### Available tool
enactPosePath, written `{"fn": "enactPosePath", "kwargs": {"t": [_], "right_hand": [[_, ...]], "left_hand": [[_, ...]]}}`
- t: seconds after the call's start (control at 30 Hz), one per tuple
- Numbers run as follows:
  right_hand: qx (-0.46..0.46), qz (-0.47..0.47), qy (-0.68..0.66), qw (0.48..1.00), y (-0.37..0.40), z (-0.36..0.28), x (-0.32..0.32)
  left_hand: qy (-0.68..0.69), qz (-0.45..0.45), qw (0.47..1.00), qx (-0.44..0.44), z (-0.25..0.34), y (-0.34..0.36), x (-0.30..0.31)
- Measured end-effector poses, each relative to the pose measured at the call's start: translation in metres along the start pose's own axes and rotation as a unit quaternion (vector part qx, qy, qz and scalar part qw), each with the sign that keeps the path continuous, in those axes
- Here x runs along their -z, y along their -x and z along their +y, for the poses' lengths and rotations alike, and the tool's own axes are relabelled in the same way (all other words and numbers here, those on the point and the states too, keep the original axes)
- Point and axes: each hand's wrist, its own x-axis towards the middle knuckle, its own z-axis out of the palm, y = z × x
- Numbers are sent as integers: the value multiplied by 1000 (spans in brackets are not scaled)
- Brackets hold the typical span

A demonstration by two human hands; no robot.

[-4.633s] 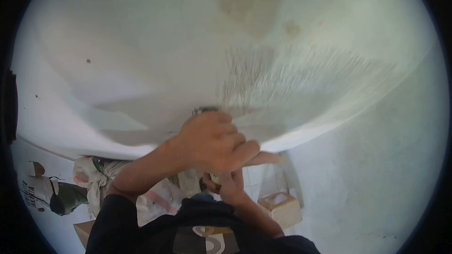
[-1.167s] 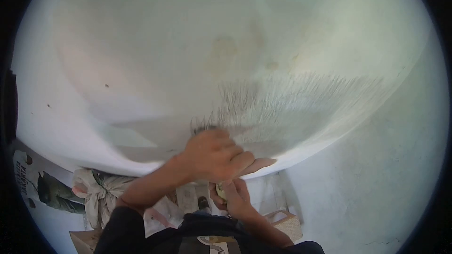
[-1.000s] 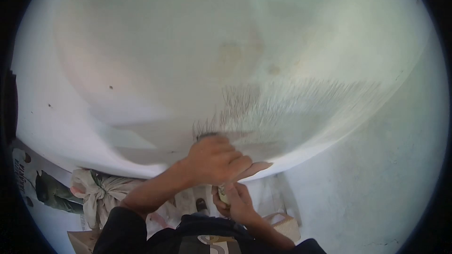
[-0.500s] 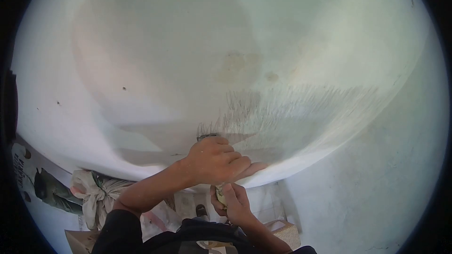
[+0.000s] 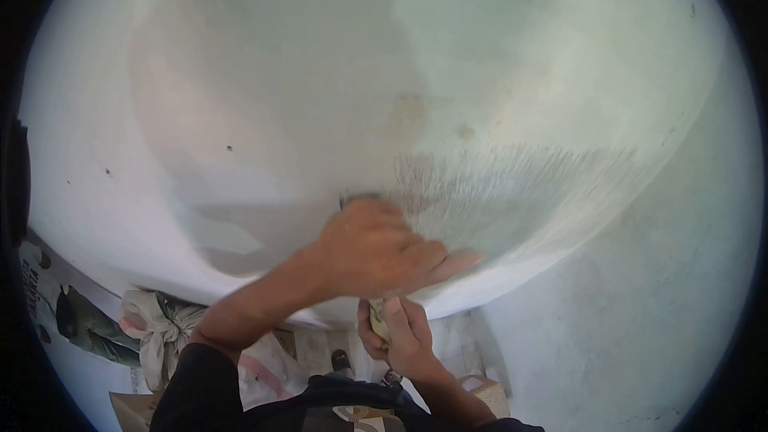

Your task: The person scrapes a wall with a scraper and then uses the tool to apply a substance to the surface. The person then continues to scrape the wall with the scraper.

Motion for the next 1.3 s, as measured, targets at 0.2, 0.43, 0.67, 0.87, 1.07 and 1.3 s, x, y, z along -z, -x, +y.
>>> {"fn": "enactPosePath", "kwargs": {"t": [0.2,0.43,0.67,0.87,1.07,1.3], "right_hand": [[-1,15,7,1000,-6,3,3],[-26,35,-19,999,-5,10,8],[7,43,30,999,1,1,1],[0,28,29,999,6,-4,1],[5,8,57,998,12,-30,-6],[29,9,76,997,10,-36,-10]], "left_hand": [[-4,24,999,-33,-3,2,-3],[-3,39,999,-31,-5,9,-18],[9,70,997,-17,-5,6,-18],[8,65,998,-12,-1,1,-7],[19,39,999,0,-3,-19,9],[-5,76,997,-26,-7,-22,9]]}}
